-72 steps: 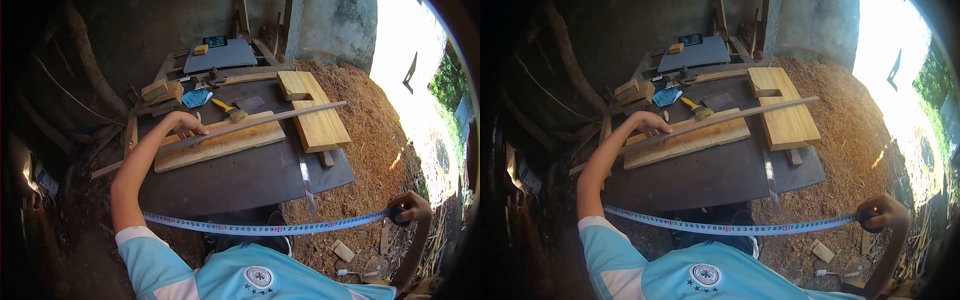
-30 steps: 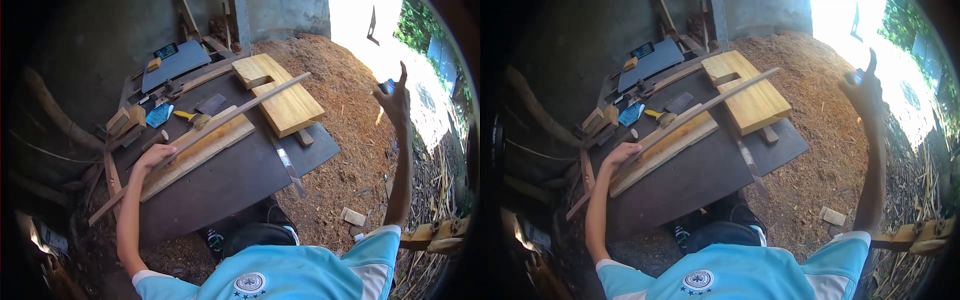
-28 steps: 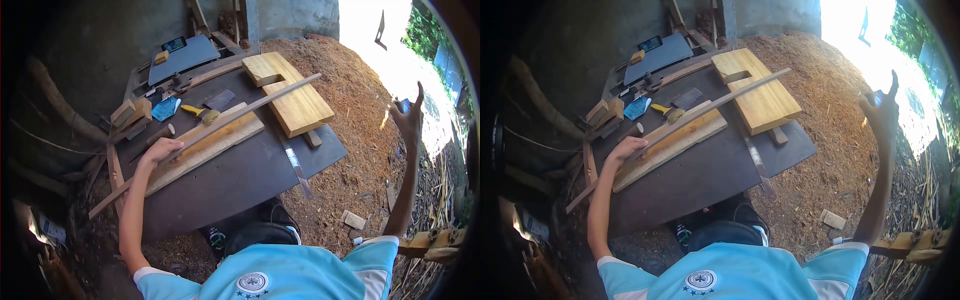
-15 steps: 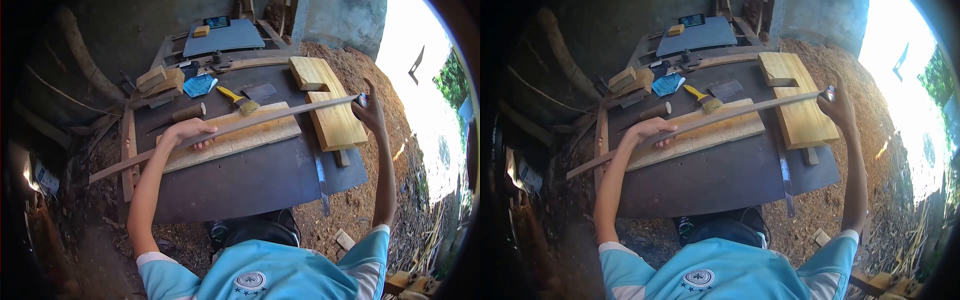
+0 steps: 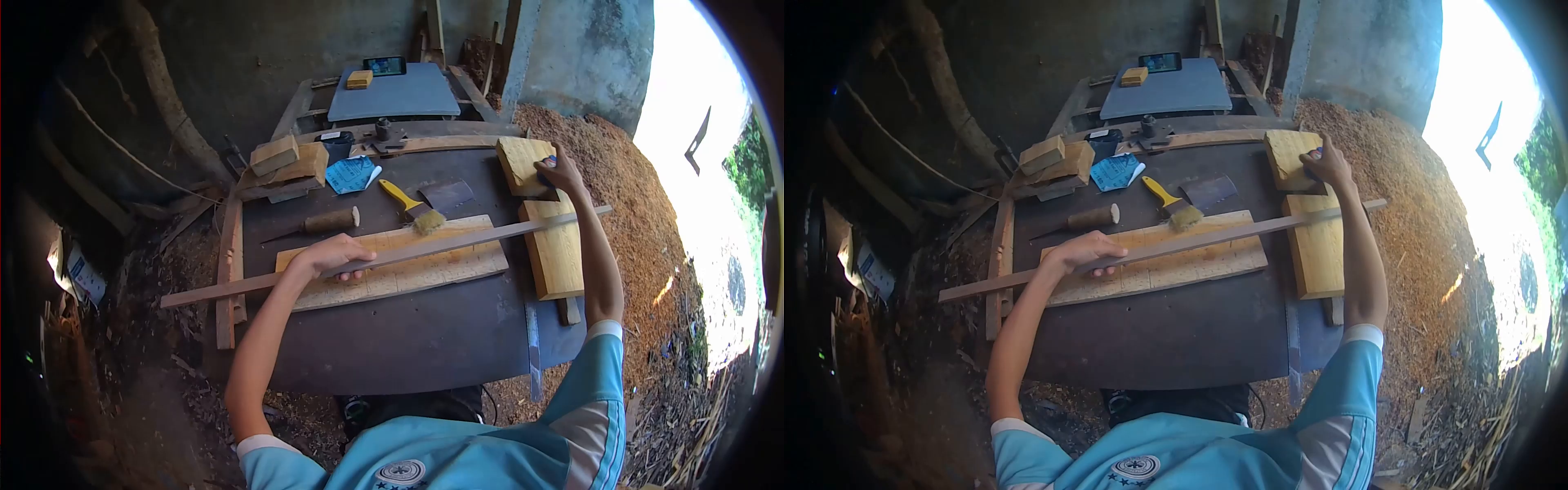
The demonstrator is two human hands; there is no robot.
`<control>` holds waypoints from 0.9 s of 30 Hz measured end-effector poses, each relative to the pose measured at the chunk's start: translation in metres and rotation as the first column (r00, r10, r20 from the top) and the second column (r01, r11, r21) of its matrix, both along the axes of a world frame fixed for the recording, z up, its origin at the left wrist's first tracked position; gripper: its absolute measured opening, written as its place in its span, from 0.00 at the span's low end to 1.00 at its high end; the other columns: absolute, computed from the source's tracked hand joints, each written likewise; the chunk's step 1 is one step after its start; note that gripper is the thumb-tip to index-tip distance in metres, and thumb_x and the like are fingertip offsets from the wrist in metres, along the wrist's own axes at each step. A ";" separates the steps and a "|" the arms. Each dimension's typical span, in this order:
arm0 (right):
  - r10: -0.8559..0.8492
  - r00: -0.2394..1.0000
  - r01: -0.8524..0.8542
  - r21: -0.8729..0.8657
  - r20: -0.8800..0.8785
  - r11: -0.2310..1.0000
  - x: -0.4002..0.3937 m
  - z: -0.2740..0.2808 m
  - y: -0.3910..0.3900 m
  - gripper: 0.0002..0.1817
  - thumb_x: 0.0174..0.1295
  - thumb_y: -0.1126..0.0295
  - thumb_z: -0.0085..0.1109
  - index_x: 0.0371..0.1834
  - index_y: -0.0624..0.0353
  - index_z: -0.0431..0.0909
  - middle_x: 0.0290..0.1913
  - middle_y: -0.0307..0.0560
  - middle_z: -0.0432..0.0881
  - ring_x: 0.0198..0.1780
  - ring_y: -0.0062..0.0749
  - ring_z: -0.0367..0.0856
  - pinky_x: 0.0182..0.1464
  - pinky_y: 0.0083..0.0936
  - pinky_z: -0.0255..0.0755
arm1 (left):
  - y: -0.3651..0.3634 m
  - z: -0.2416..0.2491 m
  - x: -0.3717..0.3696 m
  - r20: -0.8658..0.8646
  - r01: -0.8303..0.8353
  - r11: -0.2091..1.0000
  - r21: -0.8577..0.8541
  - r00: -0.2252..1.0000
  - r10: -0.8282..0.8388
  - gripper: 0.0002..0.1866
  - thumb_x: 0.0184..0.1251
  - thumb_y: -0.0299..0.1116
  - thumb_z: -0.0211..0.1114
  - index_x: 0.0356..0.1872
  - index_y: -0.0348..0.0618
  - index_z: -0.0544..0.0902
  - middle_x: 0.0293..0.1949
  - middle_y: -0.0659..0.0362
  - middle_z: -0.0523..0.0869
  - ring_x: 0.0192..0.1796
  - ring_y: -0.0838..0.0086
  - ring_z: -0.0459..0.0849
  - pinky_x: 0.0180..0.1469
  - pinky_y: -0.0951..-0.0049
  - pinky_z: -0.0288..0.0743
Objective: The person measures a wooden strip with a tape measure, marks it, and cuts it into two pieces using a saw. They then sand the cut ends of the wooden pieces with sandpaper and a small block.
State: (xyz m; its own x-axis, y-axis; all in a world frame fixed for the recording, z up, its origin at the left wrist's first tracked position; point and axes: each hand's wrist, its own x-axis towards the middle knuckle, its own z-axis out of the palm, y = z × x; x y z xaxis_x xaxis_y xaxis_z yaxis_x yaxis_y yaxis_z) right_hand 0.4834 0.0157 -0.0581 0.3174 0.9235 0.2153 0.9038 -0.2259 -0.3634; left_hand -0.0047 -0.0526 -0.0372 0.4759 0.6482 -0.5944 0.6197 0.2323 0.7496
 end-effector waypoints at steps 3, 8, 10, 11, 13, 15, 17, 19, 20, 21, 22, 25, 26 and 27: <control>-0.012 0.995 0.014 -0.023 0.102 1.000 -0.013 0.000 -0.023 0.44 0.49 0.41 0.58 0.67 0.52 0.56 0.62 0.60 0.66 0.62 0.53 0.66 0.61 0.43 0.61 | -0.002 0.004 0.002 0.003 -0.009 1.000 0.003 1.000 0.009 0.16 0.61 0.43 0.60 0.32 0.38 0.81 0.18 0.63 0.77 0.15 0.84 0.70 0.18 0.83 0.63; 0.116 0.987 -0.149 0.362 0.109 0.920 -0.077 0.019 -0.173 0.22 0.55 0.63 0.60 0.53 0.55 0.69 0.52 0.54 0.71 0.51 0.50 0.72 0.51 0.36 0.69 | -0.005 0.003 0.007 0.035 -0.013 1.000 0.005 0.999 0.013 0.14 0.63 0.41 0.58 0.32 0.38 0.81 0.18 0.63 0.77 0.15 0.84 0.70 0.17 0.83 0.63; 0.029 0.998 -0.043 0.235 0.062 0.971 -0.131 0.019 -0.269 0.15 0.55 0.64 0.61 0.43 0.57 0.75 0.45 0.50 0.74 0.45 0.47 0.73 0.47 0.38 0.69 | -0.009 0.006 0.019 0.039 0.032 0.999 -0.018 0.999 -0.031 0.14 0.64 0.41 0.58 0.31 0.39 0.80 0.18 0.64 0.76 0.16 0.85 0.69 0.17 0.83 0.63; -0.037 0.994 0.015 0.201 0.105 0.979 -0.151 0.004 -0.309 0.16 0.55 0.64 0.61 0.44 0.57 0.75 0.43 0.50 0.74 0.45 0.47 0.73 0.47 0.38 0.69 | -0.011 0.004 0.026 0.044 0.051 0.998 -0.029 0.998 -0.050 0.14 0.64 0.41 0.57 0.30 0.39 0.79 0.19 0.64 0.76 0.16 0.85 0.69 0.17 0.83 0.63; -0.150 0.979 0.129 0.157 0.134 0.979 -0.172 -0.018 -0.351 0.17 0.54 0.64 0.62 0.45 0.57 0.74 0.41 0.51 0.74 0.44 0.46 0.73 0.46 0.38 0.69 | -0.007 -0.001 0.038 0.048 0.074 0.997 0.002 0.996 -0.074 0.13 0.65 0.41 0.57 0.31 0.40 0.78 0.19 0.64 0.76 0.16 0.84 0.69 0.18 0.83 0.64; -0.266 0.959 0.253 0.131 0.094 0.959 -0.185 -0.038 -0.371 0.18 0.53 0.64 0.64 0.46 0.57 0.74 0.40 0.52 0.74 0.43 0.46 0.74 0.45 0.37 0.69 | -0.006 0.003 0.049 0.035 0.061 0.998 0.028 0.997 -0.062 0.13 0.65 0.41 0.57 0.32 0.39 0.78 0.20 0.64 0.76 0.17 0.84 0.69 0.18 0.83 0.64; -0.276 0.952 0.291 0.110 -0.134 0.950 -0.186 -0.047 -0.372 0.21 0.53 0.64 0.65 0.49 0.58 0.73 0.35 0.50 0.74 0.37 0.40 0.75 0.41 0.33 0.70 | 0.004 -0.004 0.051 0.070 0.068 0.997 0.025 0.995 -0.070 0.14 0.65 0.41 0.57 0.33 0.39 0.79 0.20 0.64 0.76 0.17 0.84 0.70 0.17 0.83 0.64; -0.265 0.885 0.308 0.054 -0.384 0.950 -0.187 -0.050 -0.381 0.23 0.53 0.66 0.65 0.51 0.60 0.72 0.29 0.46 0.72 0.31 0.32 0.73 0.36 0.29 0.69 | 0.006 -0.009 0.052 0.096 0.032 0.999 -0.015 0.995 -0.030 0.14 0.64 0.41 0.58 0.32 0.39 0.79 0.20 0.63 0.77 0.17 0.84 0.69 0.18 0.83 0.65; -0.243 0.825 0.295 0.020 -0.510 0.955 -0.185 -0.049 -0.386 0.24 0.53 0.67 0.65 0.52 0.61 0.71 0.26 0.43 0.71 0.28 0.28 0.72 0.33 0.26 0.68 | 0.008 -0.012 0.051 0.095 0.028 1.000 -0.010 0.995 -0.027 0.15 0.63 0.42 0.58 0.32 0.38 0.79 0.20 0.62 0.78 0.17 0.84 0.70 0.18 0.83 0.65; -0.211 0.751 0.265 -0.006 -0.626 0.964 -0.182 -0.049 -0.389 0.24 0.54 0.68 0.65 0.53 0.63 0.70 0.23 0.41 0.70 0.25 0.23 0.70 0.30 0.23 0.67 | 0.007 -0.011 0.050 0.087 0.044 0.999 0.007 0.995 -0.045 0.15 0.64 0.42 0.58 0.33 0.38 0.79 0.20 0.63 0.78 0.17 0.84 0.71 0.18 0.83 0.65; -0.132 0.657 0.220 0.022 -0.742 0.975 -0.177 -0.050 -0.396 0.24 0.55 0.67 0.63 0.53 0.66 0.71 0.19 0.32 0.66 0.22 0.15 0.64 0.24 0.16 0.60 | 0.004 -0.008 0.050 0.079 0.051 0.998 0.025 0.996 -0.053 0.15 0.64 0.41 0.58 0.34 0.38 0.79 0.20 0.63 0.77 0.18 0.84 0.71 0.18 0.83 0.64; -0.182 0.436 0.084 -0.161 -0.881 0.983 -0.160 -0.022 -0.431 0.15 0.58 0.69 0.59 0.47 0.65 0.75 0.22 0.32 0.70 0.21 0.13 0.67 0.22 0.12 0.59 | 0.002 -0.005 0.050 0.071 0.038 0.998 0.046 0.997 -0.042 0.15 0.64 0.41 0.58 0.36 0.37 0.80 0.20 0.63 0.78 0.16 0.84 0.70 0.18 0.83 0.64; -0.168 0.363 0.070 -0.153 -0.916 0.986 -0.155 -0.015 -0.443 0.12 0.60 0.71 0.57 0.45 0.65 0.75 0.23 0.33 0.72 0.22 0.14 0.68 0.22 0.11 0.60 | 0.003 -0.004 0.050 0.074 0.040 0.998 0.038 0.996 -0.043 0.15 0.64 0.41 0.58 0.36 0.37 0.80 0.20 0.63 0.78 0.16 0.84 0.70 0.18 0.83 0.64; -0.074 0.351 0.023 -0.071 -0.933 0.997 -0.148 -0.010 -0.454 0.11 0.61 0.72 0.55 0.45 0.65 0.75 0.23 0.34 0.72 0.21 0.14 0.69 0.21 0.11 0.61 | 0.003 -0.006 0.050 0.076 0.045 0.999 0.024 0.996 -0.047 0.15 0.64 0.41 0.58 0.37 0.37 0.80 0.20 0.63 0.78 0.16 0.84 0.70 0.18 0.83 0.64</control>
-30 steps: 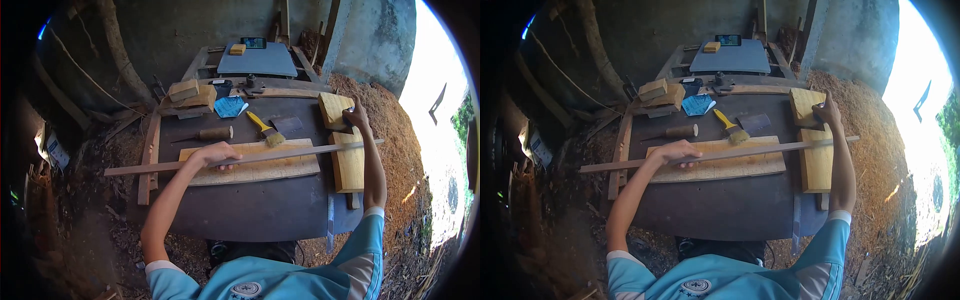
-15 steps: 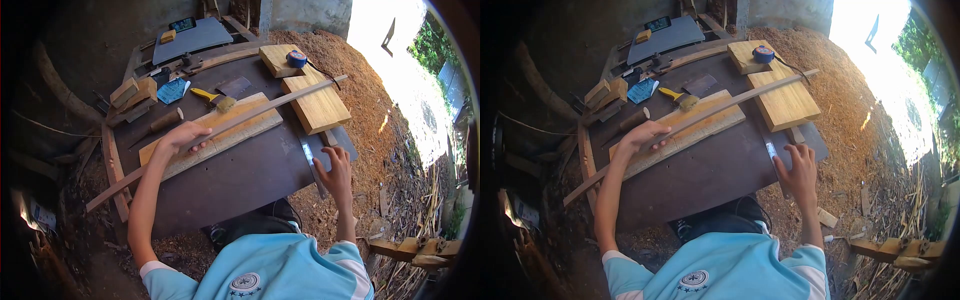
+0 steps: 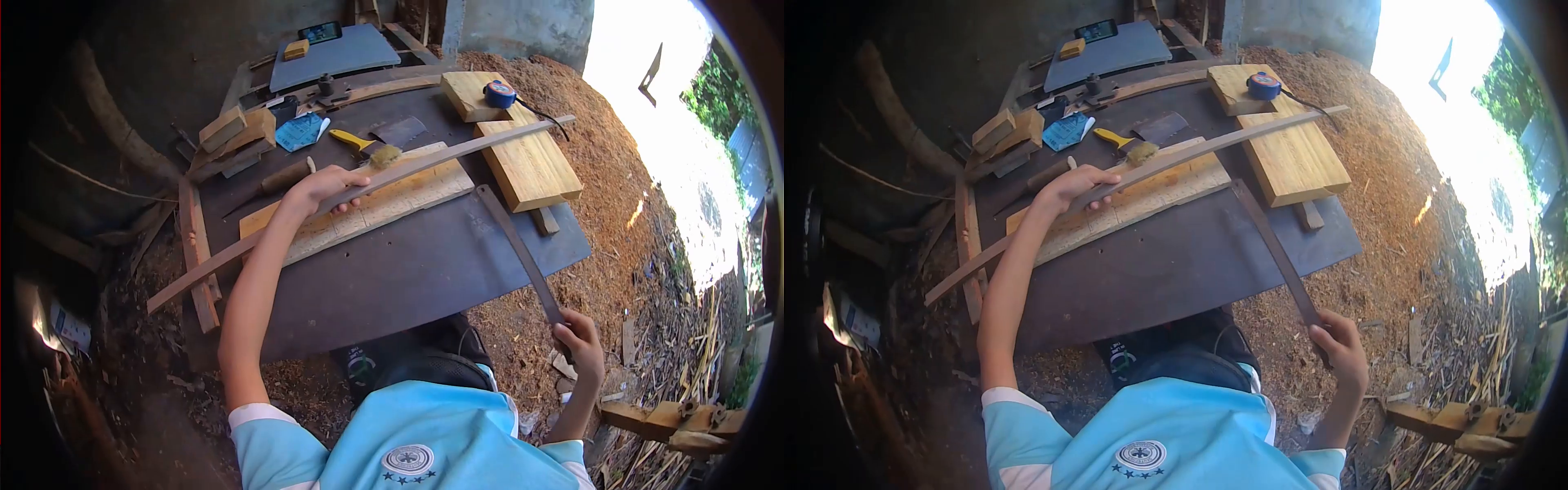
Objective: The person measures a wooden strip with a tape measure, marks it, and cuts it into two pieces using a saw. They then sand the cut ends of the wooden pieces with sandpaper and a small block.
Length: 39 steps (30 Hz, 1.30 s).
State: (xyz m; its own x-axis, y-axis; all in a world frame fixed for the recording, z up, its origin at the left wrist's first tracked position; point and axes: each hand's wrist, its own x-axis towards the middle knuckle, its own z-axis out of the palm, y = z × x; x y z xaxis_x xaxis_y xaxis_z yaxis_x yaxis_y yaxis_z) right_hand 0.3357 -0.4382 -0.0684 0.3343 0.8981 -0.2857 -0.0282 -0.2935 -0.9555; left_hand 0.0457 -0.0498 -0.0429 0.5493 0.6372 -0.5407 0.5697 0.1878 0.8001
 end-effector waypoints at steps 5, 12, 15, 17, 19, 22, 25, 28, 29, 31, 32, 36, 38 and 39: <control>0.072 0.995 -0.069 0.052 -0.063 0.996 -0.029 0.051 0.043 0.10 0.66 0.73 0.45 0.48 0.63 0.68 0.23 0.37 0.73 0.17 0.15 0.68 0.17 0.12 0.60 | 0.000 -0.006 -0.001 0.002 0.009 0.998 0.065 1.000 -0.009 0.16 0.64 0.41 0.57 0.38 0.35 0.81 0.20 0.63 0.78 0.16 0.85 0.69 0.19 0.83 0.64; 0.157 0.725 -0.371 0.187 0.671 0.910 -0.121 -0.006 0.223 0.36 0.53 0.82 0.44 0.68 0.63 0.45 0.22 0.63 0.75 0.25 0.58 0.75 0.32 0.45 0.67 | -0.009 -0.004 0.001 -0.001 -0.009 0.987 0.160 1.000 0.009 0.17 0.64 0.42 0.57 0.36 0.35 0.82 0.19 0.64 0.77 0.17 0.85 0.70 0.18 0.82 0.63; 0.079 0.681 -0.381 0.259 0.728 0.888 -0.152 -0.013 0.247 0.38 0.50 0.83 0.45 0.69 0.63 0.44 0.23 0.66 0.75 0.27 0.62 0.75 0.34 0.48 0.67 | -0.009 -0.007 0.001 0.040 -0.016 0.983 0.181 0.999 0.009 0.17 0.64 0.42 0.56 0.35 0.38 0.84 0.18 0.64 0.77 0.17 0.84 0.70 0.18 0.81 0.63; 0.110 0.651 -0.367 0.186 0.751 0.911 -0.160 -0.009 0.253 0.40 0.49 0.84 0.45 0.69 0.63 0.44 0.23 0.66 0.76 0.28 0.61 0.76 0.35 0.49 0.66 | -0.006 -0.011 0.001 0.009 -0.011 0.979 0.203 1.000 0.010 0.17 0.64 0.43 0.56 0.35 0.39 0.84 0.18 0.64 0.77 0.17 0.83 0.70 0.19 0.80 0.62; 0.135 0.639 -0.363 0.142 0.757 0.921 -0.165 -0.007 0.254 0.40 0.48 0.84 0.44 0.69 0.62 0.45 0.23 0.67 0.76 0.28 0.60 0.76 0.35 0.49 0.66 | -0.008 -0.010 0.001 -0.006 -0.008 0.978 0.207 1.000 0.009 0.17 0.64 0.44 0.56 0.34 0.40 0.84 0.18 0.64 0.77 0.17 0.83 0.70 0.19 0.80 0.62; 0.151 0.618 -0.383 0.128 0.771 0.915 -0.164 -0.004 0.257 0.40 0.48 0.85 0.44 0.70 0.62 0.45 0.23 0.67 0.76 0.27 0.60 0.77 0.35 0.49 0.67 | -0.007 -0.012 0.000 0.006 -0.013 0.980 0.198 1.000 0.012 0.17 0.63 0.45 0.56 0.33 0.40 0.84 0.19 0.64 0.78 0.17 0.82 0.70 0.19 0.80 0.61; 0.144 0.575 -0.388 0.113 0.805 0.915 -0.165 -0.004 0.257 0.40 0.48 0.85 0.43 0.69 0.63 0.46 0.23 0.66 0.76 0.27 0.59 0.77 0.35 0.48 0.67 | -0.005 -0.015 0.000 0.018 -0.006 0.978 0.207 1.000 0.002 0.18 0.63 0.46 0.57 0.33 0.41 0.85 0.18 0.64 0.77 0.17 0.82 0.70 0.19 0.80 0.61; 0.152 0.542 -0.389 0.087 0.826 0.917 -0.168 -0.002 0.259 0.39 0.48 0.85 0.43 0.69 0.64 0.46 0.23 0.66 0.76 0.28 0.59 0.77 0.35 0.48 0.68 | -0.007 -0.014 0.000 0.012 -0.017 0.975 0.222 1.000 0.014 0.18 0.62 0.47 0.57 0.30 0.42 0.85 0.18 0.65 0.77 0.16 0.82 0.69 0.18 0.79 0.60; 0.157 0.529 -0.394 0.077 0.834 0.916 -0.169 -0.002 0.259 0.39 0.49 0.85 0.43 0.69 0.65 0.46 0.22 0.66 0.76 0.28 0.59 0.77 0.35 0.48 0.68 | -0.007 -0.015 0.000 0.010 -0.021 0.972 0.233 1.000 0.019 0.18 0.62 0.47 0.58 0.29 0.43 0.85 0.18 0.65 0.76 0.16 0.82 0.69 0.18 0.79 0.60; 0.177 0.507 -0.397 0.047 0.843 0.916 -0.170 0.000 0.259 0.39 0.49 0.84 0.43 0.69 0.65 0.46 0.22 0.66 0.76 0.27 0.59 0.77 0.34 0.49 0.68 | -0.007 -0.017 0.001 0.002 -0.031 0.967 0.252 1.000 0.031 0.18 0.61 0.48 0.58 0.26 0.43 0.84 0.17 0.65 0.76 0.16 0.82 0.70 0.17 0.79 0.60; 0.190 0.499 -0.396 0.027 0.846 0.918 -0.170 0.002 0.259 0.39 0.49 0.84 0.43 0.69 0.65 0.46 0.22 0.66 0.76 0.27 0.59 0.77 0.33 0.49 0.68 | -0.007 -0.020 0.001 -0.008 -0.024 0.963 0.268 1.000 0.027 0.18 0.61 0.48 0.58 0.26 0.43 0.84 0.17 0.64 0.76 0.16 0.82 0.70 0.18 0.79 0.60; 0.194 0.481 -0.379 0.003 0.855 0.926 -0.175 0.007 0.260 0.39 0.50 0.84 0.43 0.70 0.63 0.46 0.21 0.66 0.76 0.27 0.59 0.78 0.32 0.49 0.69 | -0.004 -0.023 0.001 -0.022 -0.034 0.947 0.320 0.999 0.043 0.20 0.61 0.48 0.57 0.22 0.42 0.82 0.17 0.63 0.76 0.16 0.81 0.71 0.18 0.79 0.62; 0.191 0.480 -0.370 0.001 0.856 0.929 -0.179 0.010 0.258 0.39 0.50 0.84 0.43 0.70 0.62 0.45 0.24 0.67 0.76 0.29 0.59 0.78 0.33 0.48 0.70 | -0.006 -0.020 0.001 -0.021 -0.044 0.948 0.315 0.998 0.054 0.20 0.61 0.48 0.56 0.20 0.42 0.81 0.17 0.63 0.76 0.15 0.81 0.71 0.18 0.78 0.62; 0.171 0.481 -0.369 0.021 0.860 0.929 -0.181 0.007 0.257 0.40 0.50 0.84 0.43 0.70 0.62 0.44 0.25 0.67 0.76 0.29 0.59 0.78 0.34 0.48 0.70 | -0.008 -0.017 0.002 -0.019 -0.057 0.948 0.313 0.998 0.067 0.19 0.61 0.46 0.56 0.19 0.42 0.80 0.16 0.63 0.76 0.15 0.81 0.70 0.17 0.78 0.61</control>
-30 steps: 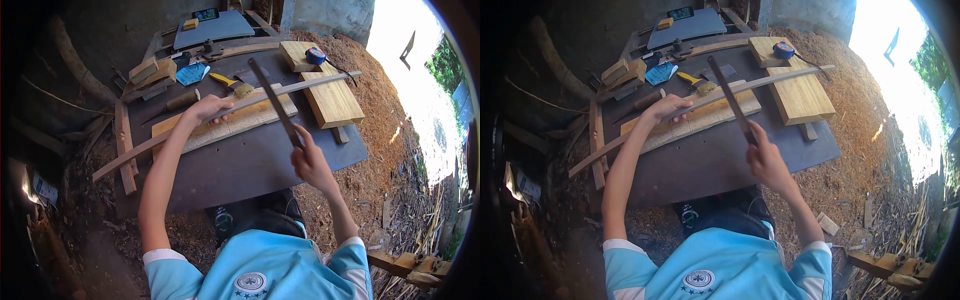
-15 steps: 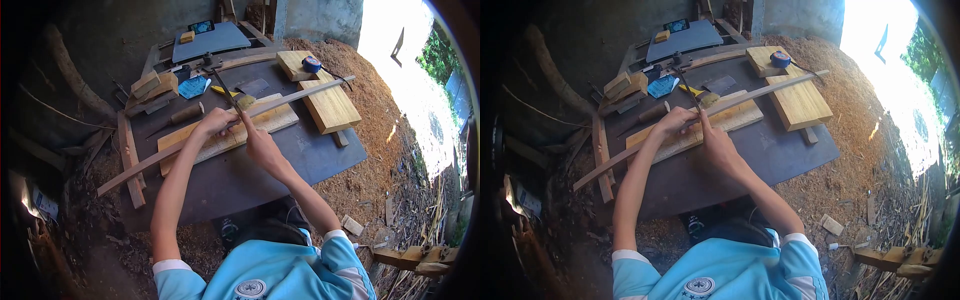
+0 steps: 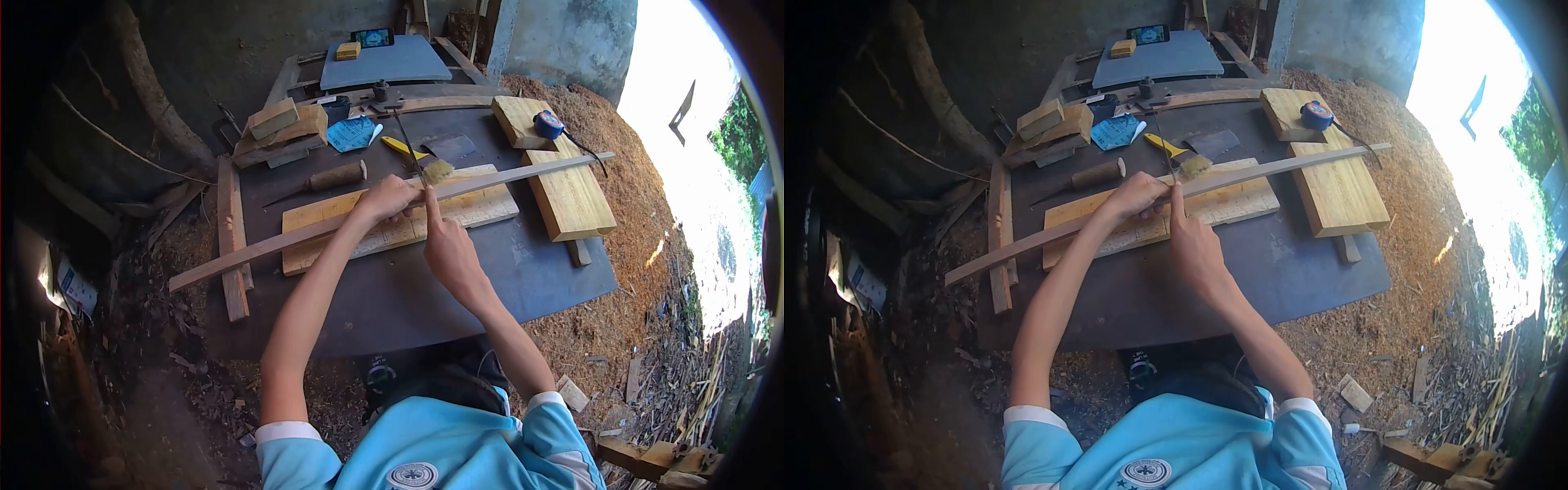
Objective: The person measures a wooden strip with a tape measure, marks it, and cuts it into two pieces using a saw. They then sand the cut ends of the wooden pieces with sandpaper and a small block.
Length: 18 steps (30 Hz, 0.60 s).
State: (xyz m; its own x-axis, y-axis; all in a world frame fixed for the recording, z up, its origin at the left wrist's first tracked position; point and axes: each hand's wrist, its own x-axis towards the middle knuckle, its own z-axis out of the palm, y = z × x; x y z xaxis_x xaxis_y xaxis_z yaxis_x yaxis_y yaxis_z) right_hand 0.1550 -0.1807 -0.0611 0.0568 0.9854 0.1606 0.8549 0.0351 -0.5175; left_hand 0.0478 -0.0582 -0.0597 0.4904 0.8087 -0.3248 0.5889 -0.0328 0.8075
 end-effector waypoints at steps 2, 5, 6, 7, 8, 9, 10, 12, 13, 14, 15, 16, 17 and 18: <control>-0.003 1.000 0.003 0.002 -0.004 1.000 0.000 -0.006 -0.006 0.40 0.50 0.84 0.44 0.71 0.62 0.43 0.27 0.67 0.76 0.30 0.59 0.78 0.34 0.48 0.70 | 0.001 -0.001 0.000 0.013 0.004 1.000 0.000 1.000 -0.004 0.18 0.60 0.44 0.56 0.21 0.41 0.81 0.16 0.63 0.76 0.15 0.81 0.70 0.17 0.78 0.60; 0.010 1.000 -0.010 -0.045 -0.011 0.999 0.003 -0.010 -0.023 0.42 0.50 0.84 0.44 0.71 0.61 0.40 0.29 0.66 0.76 0.30 0.58 0.78 0.34 0.48 0.70 | 0.000 -0.003 0.002 0.032 -0.009 1.000 -0.007 0.999 0.009 0.15 0.60 0.42 0.57 0.26 0.41 0.84 0.16 0.64 0.75 0.14 0.82 0.67 0.16 0.79 0.58; 0.015 1.000 -0.016 -0.062 -0.016 0.998 0.003 -0.011 -0.038 0.43 0.50 0.84 0.44 0.72 0.60 0.40 0.29 0.66 0.76 0.30 0.59 0.77 0.34 0.48 0.70 | -0.002 -0.001 0.002 0.026 -0.016 1.000 0.000 1.000 0.016 0.15 0.60 0.42 0.57 0.27 0.41 0.84 0.16 0.64 0.75 0.14 0.83 0.67 0.16 0.79 0.57; 0.019 1.000 -0.021 -0.078 -0.022 0.997 0.004 -0.011 -0.050 0.43 0.50 0.85 0.44 0.72 0.60 0.39 0.30 0.65 0.76 0.30 0.59 0.77 0.34 0.48 0.70 | -0.003 0.000 0.002 0.019 -0.024 1.000 0.008 1.000 0.024 0.15 0.60 0.41 0.57 0.28 0.41 0.85 0.16 0.65 0.75 0.14 0.83 0.66 0.16 0.79 0.57; 0.034 0.999 -0.033 -0.098 0.003 0.995 0.005 -0.010 -0.056 0.43 0.50 0.84 0.46 0.71 0.62 0.39 0.29 0.64 0.76 0.29 0.57 0.78 0.32 0.46 0.71 | -0.002 -0.001 0.002 0.018 -0.017 1.000 0.019 1.000 0.016 0.15 0.60 0.41 0.57 0.28 0.41 0.85 0.16 0.65 0.75 0.14 0.83 0.66 0.16 0.79 0.57; 0.046 0.999 -0.043 -0.118 0.028 0.992 0.007 -0.008 -0.061 0.43 0.50 0.83 0.47 0.71 0.63 0.39 0.28 0.63 0.75 0.28 0.56 0.78 0.30 0.43 0.73 | -0.001 -0.003 0.001 0.017 -0.007 1.000 0.030 1.000 0.006 0.15 0.60 0.41 0.57 0.28 0.41 0.85 0.16 0.65 0.75 0.14 0.83 0.66 0.16 0.79 0.57; 0.057 0.997 -0.049 -0.141 0.053 0.989 0.009 -0.008 -0.064 0.43 0.50 0.82 0.49 0.71 0.65 0.38 0.28 0.62 0.74 0.27 0.54 0.79 0.28 0.41 0.75 | -0.001 -0.004 0.001 0.018 0.006 0.999 0.038 1.000 -0.006 0.15 0.60 0.41 0.57 0.28 0.41 0.85 0.16 0.65 0.75 0.14 0.84 0.66 0.16 0.80 0.57; 0.047 0.998 -0.046 -0.028 0.045 0.999 0.009 -0.014 -0.049 0.43 0.50 0.82 0.49 0.71 0.65 0.39 0.27 0.62 0.74 0.26 0.54 0.79 0.28 0.40 0.75 | 0.000 -0.008 0.000 0.037 0.008 0.999 0.034 0.999 -0.009 0.14 0.60 0.41 0.57 0.28 0.41 0.85 0.15 0.65 0.75 0.14 0.84 0.66 0.16 0.80 0.57; 0.039 0.998 -0.041 0.030 0.042 0.999 0.009 -0.017 -0.038 0.43 0.50 0.82 0.49 0.71 0.65 0.39 0.27 0.61 0.74 0.26 0.53 0.79 0.28 0.40 0.75 | 0.001 -0.008 0.000 0.047 0.011 0.999 0.032 0.999 -0.012 0.14 0.60 0.41 0.58 0.28 0.41 0.85 0.15 0.65 0.75 0.14 0.84 0.66 0.16 0.80 0.57; 0.026 0.999 -0.027 0.040 0.032 0.999 0.006 -0.018 -0.028 0.43 0.50 0.83 0.48 0.71 0.63 0.39 0.27 0.62 0.74 0.26 0.54 0.78 0.29 0.41 0.74 | -0.001 -0.009 0.001 0.081 -0.013 0.998 0.060 0.997 0.008 0.14 0.60 0.40 0.58 0.26 0.41 0.85 0.15 0.65 0.75 0.14 0.84 0.66 0.16 0.80 0.57; 0.013 1.000 -0.015 0.051 0.023 0.999 0.003 -0.019 -0.017 0.44 0.49 0.84 0.47 0.71 0.62 0.39 0.27 0.62 0.74 0.27 0.55 0.78 0.30 0.43 0.73 | -0.001 -0.010 0.001 0.086 -0.005 0.999 0.050 0.996 0.000 0.14 0.60 0.40 0.58 0.26 0.41 0.85 0.15 0.64 0.75 0.14 0.84 0.66 0.16 0.80 0.57; 0.003 1.000 -0.003 0.064 0.013 0.998 0.001 -0.020 -0.013 0.44 0.49 0.85 0.47 0.72 0.60 0.39 0.27 0.62 0.74 0.27 0.56 0.77 0.32 0.45 0.72 | 0.000 -0.012 0.001 0.090 0.002 0.999 0.042 0.996 -0.006 0.13 0.60 0.39 0.58 0.26 0.41 0.85 0.15 0.64 0.75 0.14 0.84 0.66 0.16 0.80 0.57; 0.003 0.999 -0.005 0.036 0.043 0.999 0.003 -0.019 -0.020 0.43 0.49 0.84 0.48 0.71 0.62 0.40 0.27 0.62 0.75 0.27 0.55 0.78 0.31 0.43 0.73 | 0.003 -0.012 0.000 0.096 0.005 0.999 0.037 0.995 -0.008 0.13 0.59 0.39 0.58 0.26 0.41 0.85 0.15 0.64 0.75 0.14 0.84 0.66 0.16 0.80 0.57; 0.011 0.997 -0.012 0.008 0.074 1.000 0.005 -0.017 -0.037 0.43 0.50 0.83 0.48 0.71 0.64 0.40 0.26 0.61 0.75 0.26 0.54 0.79 0.30 0.41 0.75 | 0.004 -0.012 0.000 0.079 0.010 1.000 0.024 0.997 -0.012 0.14 0.60 0.39 0.58 0.29 0.40 0.85 0.15 0.63 0.75 0.14 0.83 0.66 0.16 0.80 0.58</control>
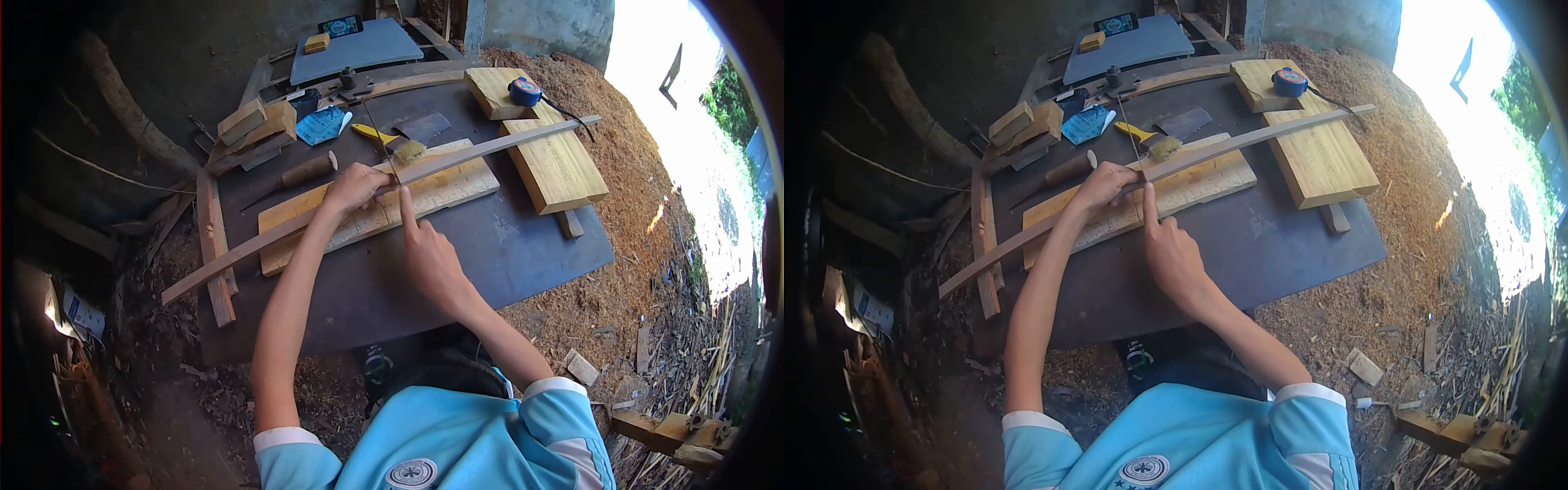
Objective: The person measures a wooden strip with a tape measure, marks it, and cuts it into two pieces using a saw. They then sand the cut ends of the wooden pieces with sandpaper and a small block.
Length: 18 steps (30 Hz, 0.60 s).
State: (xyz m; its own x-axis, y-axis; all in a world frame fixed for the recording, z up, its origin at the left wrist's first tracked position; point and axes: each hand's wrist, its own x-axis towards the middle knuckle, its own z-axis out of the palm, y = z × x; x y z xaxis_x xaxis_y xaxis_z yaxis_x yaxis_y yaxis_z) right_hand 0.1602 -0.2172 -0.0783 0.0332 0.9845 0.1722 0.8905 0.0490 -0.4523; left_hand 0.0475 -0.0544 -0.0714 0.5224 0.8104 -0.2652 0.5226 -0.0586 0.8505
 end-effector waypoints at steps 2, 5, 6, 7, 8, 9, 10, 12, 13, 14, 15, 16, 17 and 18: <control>0.023 0.999 -0.019 -0.100 0.037 0.995 0.004 0.008 -0.027 0.42 0.50 0.82 0.50 0.70 0.65 0.41 0.26 0.61 0.75 0.26 0.52 0.80 0.29 0.39 0.76 | -0.003 0.002 0.000 -0.026 -0.014 1.000 0.011 1.000 0.015 0.14 0.60 0.40 0.57 0.30 0.40 0.85 0.15 0.63 0.76 0.13 0.83 0.66 0.16 0.79 0.58; 0.044 0.998 -0.032 -0.193 0.054 0.981 0.007 0.017 -0.039 0.43 0.49 0.82 0.51 0.70 0.65 0.42 0.26 0.61 0.76 0.26 0.51 0.80 0.29 0.38 0.77 | -0.002 0.002 0.000 -0.075 -0.016 0.999 0.049 0.997 0.020 0.16 0.58 0.42 0.57 0.29 0.40 0.85 0.16 0.62 0.78 0.14 0.81 0.69 0.19 0.78 0.62; 0.040 0.997 -0.031 -0.140 0.059 0.990 0.006 0.017 -0.030 0.43 0.49 0.82 0.51 0.70 0.65 0.42 0.26 0.61 0.76 0.26 0.50 0.80 0.28 0.37 0.77 | -0.001 -0.001 -0.001 -0.075 -0.011 0.998 0.058 0.997 0.016 0.16 0.56 0.43 0.57 0.27 0.41 0.86 0.16 0.61 0.79 0.15 0.80 0.72 0.21 0.77 0.65; 0.032 0.997 -0.027 -0.080 0.066 0.996 0.005 0.017 -0.017 0.43 0.48 0.82 0.52 0.70 0.65 0.43 0.26 0.60 0.76 0.25 0.50 0.80 0.28 0.37 0.77 | 0.000 -0.001 -0.001 -0.072 -0.004 0.997 0.075 0.997 0.009 0.17 0.55 0.45 0.57 0.26 0.42 0.86 0.17 0.60 0.81 0.16 0.78 0.74 0.23 0.76 0.68; 0.040 0.999 -0.040 0.009 -0.022 0.999 0.004 0.011 -0.002 0.44 0.47 0.84 0.47 0.71 0.61 0.41 0.24 0.62 0.75 0.24 0.56 0.77 0.29 0.45 0.72 | -0.001 -0.001 0.000 -0.068 -0.004 0.997 0.076 0.998 0.009 0.16 0.56 0.43 0.57 0.26 0.42 0.86 0.16 0.61 0.79 0.15 0.80 0.72 0.21 0.77 0.66; 0.024 1.000 -0.023 0.026 -0.008 0.999 0.002 0.006 0.005 0.44 0.47 0.84 0.47 0.71 0.61 0.41 0.24 0.62 0.75 0.24 0.56 0.77 0.29 0.44 0.73 | -0.003 0.001 0.000 -0.062 -0.006 0.997 0.075 0.998 0.011 0.15 0.57 0.42 0.57 0.27 0.42 0.86 0.16 0.63 0.78 0.15 0.81 0.70 0.19 0.78 0.63; 0.010 1.000 -0.010 0.043 0.008 0.999 -0.001 0.002 0.011 0.44 0.47 0.83 0.47 0.71 0.62 0.41 0.24 0.62 0.75 0.23 0.56 0.76 0.29 0.44 0.73 | -0.004 0.001 0.001 -0.055 -0.011 0.997 0.076 0.998 0.015 0.14 0.59 0.40 0.57 0.28 0.42 0.86 0.15 0.64 0.76 0.14 0.83 0.68 0.18 0.80 0.60; -0.003 0.999 0.003 0.005 0.038 1.000 -0.001 0.006 0.004 0.44 0.47 0.83 0.47 0.71 0.62 0.41 0.24 0.62 0.76 0.23 0.56 0.77 0.28 0.43 0.73 | -0.001 0.002 0.003 -0.070 -0.006 0.997 0.073 0.998 0.011 0.15 0.58 0.40 0.56 0.26 0.42 0.85 0.15 0.64 0.77 0.15 0.83 0.69 0.18 0.80 0.61; -0.001 0.999 0.004 -0.061 0.050 0.998 0.002 0.012 -0.019 0.44 0.47 0.83 0.47 0.71 0.62 0.41 0.24 0.62 0.76 0.23 0.56 0.77 0.28 0.43 0.73 | -0.001 0.000 0.001 -0.080 -0.011 0.998 0.066 0.997 0.016 0.15 0.58 0.40 0.56 0.25 0.42 0.85 0.15 0.64 0.77 0.15 0.82 0.70 0.18 0.80 0.62; 0.003 0.998 0.004 -0.125 0.060 0.992 0.002 0.014 -0.031 0.44 0.47 0.84 0.47 0.71 0.63 0.41 0.24 0.62 0.76 0.23 0.56 0.77 0.29 0.42 0.73 | -0.001 0.001 0.000 -0.105 -0.019 0.996 0.090 0.994 0.029 0.15 0.58 0.41 0.56 0.24 0.42 0.85 0.15 0.63 0.77 0.15 0.82 0.70 0.19 0.79 0.62; 0.008 0.998 0.001 -0.127 0.068 0.992 0.002 0.014 -0.028 0.44 0.47 0.84 0.47 0.71 0.63 0.41 0.24 0.62 0.76 0.23 0.55 0.77 0.28 0.43 0.73 | -0.002 0.003 0.002 -0.128 -0.028 0.993 0.116 0.991 0.043 0.15 0.58 0.41 0.55 0.24 0.42 0.85 0.15 0.63 0.77 0.16 0.82 0.71 0.20 0.78 0.63; 0.012 0.997 -0.002 -0.136 0.078 0.991 0.003 0.014 -0.026 0.44 0.47 0.84 0.47 0.71 0.63 0.40 0.24 0.62 0.76 0.23 0.55 0.77 0.28 0.43 0.73 | -0.004 0.003 0.002 -0.150 -0.036 0.990 0.135 0.987 0.056 0.16 0.58 0.41 0.55 0.23 0.42 0.84 0.15 0.63 0.77 0.16 0.81 0.72 0.20 0.78 0.63; 0.008 0.997 0.005 -0.152 0.082 0.988 0.003 0.012 -0.028 0.44 0.47 0.84 0.47 0.71 0.62 0.40 0.24 0.62 0.76 0.23 0.55 0.77 0.28 0.43 0.73 | -0.005 0.000 0.000 -0.146 -0.033 0.987 0.160 0.988 0.056 0.16 0.58 0.41 0.55 0.23 0.41 0.84 0.15 0.62 0.77 0.16 0.81 0.72 0.21 0.77 0.64; 0.014 0.998 -0.008 -0.084 0.064 0.996 0.001 0.007 -0.017 0.45 0.47 0.84 0.47 0.71 0.62 0.40 0.24 0.61 0.76 0.23 0.55 0.77 0.28 0.43 0.73 | -0.005 -0.003 0.000 -0.147 -0.019 0.983 0.183 0.988 0.047 0.16 0.57 0.41 0.55 0.23 0.41 0.84 0.15 0.62 0.78 0.17 0.80 0.73 0.21 0.77 0.64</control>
State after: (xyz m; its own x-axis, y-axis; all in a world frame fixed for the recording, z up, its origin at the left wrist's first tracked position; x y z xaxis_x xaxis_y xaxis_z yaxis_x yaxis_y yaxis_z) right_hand 0.1616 -0.2339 -0.0713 0.0137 0.9958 0.0902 0.9177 0.0233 -0.3966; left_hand 0.0478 -0.0594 -0.0742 0.4599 0.8682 -0.1861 0.6474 -0.1845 0.7395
